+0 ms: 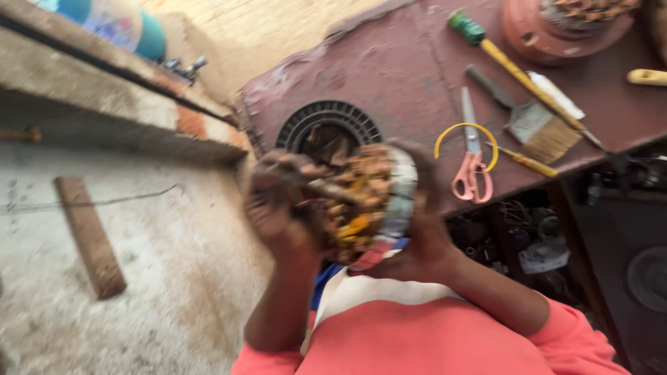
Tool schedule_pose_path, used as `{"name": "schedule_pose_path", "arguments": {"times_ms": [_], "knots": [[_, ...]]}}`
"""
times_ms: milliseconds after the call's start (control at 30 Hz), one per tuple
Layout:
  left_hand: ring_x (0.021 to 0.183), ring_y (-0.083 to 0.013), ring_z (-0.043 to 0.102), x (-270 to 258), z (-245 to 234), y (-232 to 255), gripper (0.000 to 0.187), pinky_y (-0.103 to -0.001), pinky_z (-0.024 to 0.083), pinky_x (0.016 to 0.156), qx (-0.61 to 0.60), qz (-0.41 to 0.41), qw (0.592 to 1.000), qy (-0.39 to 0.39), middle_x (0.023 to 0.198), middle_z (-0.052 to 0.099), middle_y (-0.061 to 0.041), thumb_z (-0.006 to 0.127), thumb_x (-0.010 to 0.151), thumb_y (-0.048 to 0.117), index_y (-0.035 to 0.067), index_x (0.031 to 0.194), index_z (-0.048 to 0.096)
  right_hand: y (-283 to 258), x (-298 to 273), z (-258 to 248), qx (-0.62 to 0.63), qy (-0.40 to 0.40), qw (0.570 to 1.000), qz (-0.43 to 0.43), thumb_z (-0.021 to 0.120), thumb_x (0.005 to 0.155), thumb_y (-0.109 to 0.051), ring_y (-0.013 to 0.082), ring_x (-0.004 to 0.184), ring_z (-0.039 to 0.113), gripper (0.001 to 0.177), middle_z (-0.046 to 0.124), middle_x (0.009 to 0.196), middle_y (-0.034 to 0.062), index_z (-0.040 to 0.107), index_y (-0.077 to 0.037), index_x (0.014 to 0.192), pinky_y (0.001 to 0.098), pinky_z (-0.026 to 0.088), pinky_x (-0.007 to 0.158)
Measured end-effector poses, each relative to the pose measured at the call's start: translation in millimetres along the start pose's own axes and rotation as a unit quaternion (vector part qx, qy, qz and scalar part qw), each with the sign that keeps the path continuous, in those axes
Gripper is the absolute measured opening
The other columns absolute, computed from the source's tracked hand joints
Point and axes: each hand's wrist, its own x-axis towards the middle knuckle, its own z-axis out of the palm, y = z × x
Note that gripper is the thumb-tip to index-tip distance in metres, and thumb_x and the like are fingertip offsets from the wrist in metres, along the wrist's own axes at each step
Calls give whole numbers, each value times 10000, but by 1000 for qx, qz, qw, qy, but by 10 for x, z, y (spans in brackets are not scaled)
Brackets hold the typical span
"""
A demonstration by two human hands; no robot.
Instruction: The person works on an electric motor stator, using a hammer to tap components and a cloth to wipe the shaft. They then handle and arrange the colored wires attached to the stator coils.
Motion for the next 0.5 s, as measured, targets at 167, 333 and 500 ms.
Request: {"name": "schedule_pose_path", "arguments": {"times_ms": [167, 333, 500], "knots": [[938, -223, 688, -116, 454, -164, 269, -349, 587, 848, -81, -131, 987, -53, 1047, 649, -146, 593, 1126, 213, -53, 1168, 608, -30, -239, -204, 2, 95, 995, 29, 983, 612, -465, 277, 1448, 445, 1425, 242, 1637, 109, 44, -136, 1632, 420, 444, 1224], [881, -199, 686, -242, 692, -404, 309, -347, 590, 809, -39, -172, 980, -90, 972, 652, -136, 610, 1126, 258, -49, 1159, 622, -43, -413, -473, -56, 125, 990, 46, 958, 618, -491, 248, 1420, 477, 1473, 295, 1604, 112, -6, -115, 1666, 396, 441, 1205], [929, -195, 681, -341, 745, -723, 311, -337, 584, 847, 67, -199, 970, -126, 1012, 684, -144, 597, 1125, 241, -61, 1185, 641, 50, -541, -729, -122, 160, 978, 55, 944, 593, -490, 266, 1434, 442, 1399, 298, 1592, 126, 98, -68, 1623, 421, 429, 1216]]}}
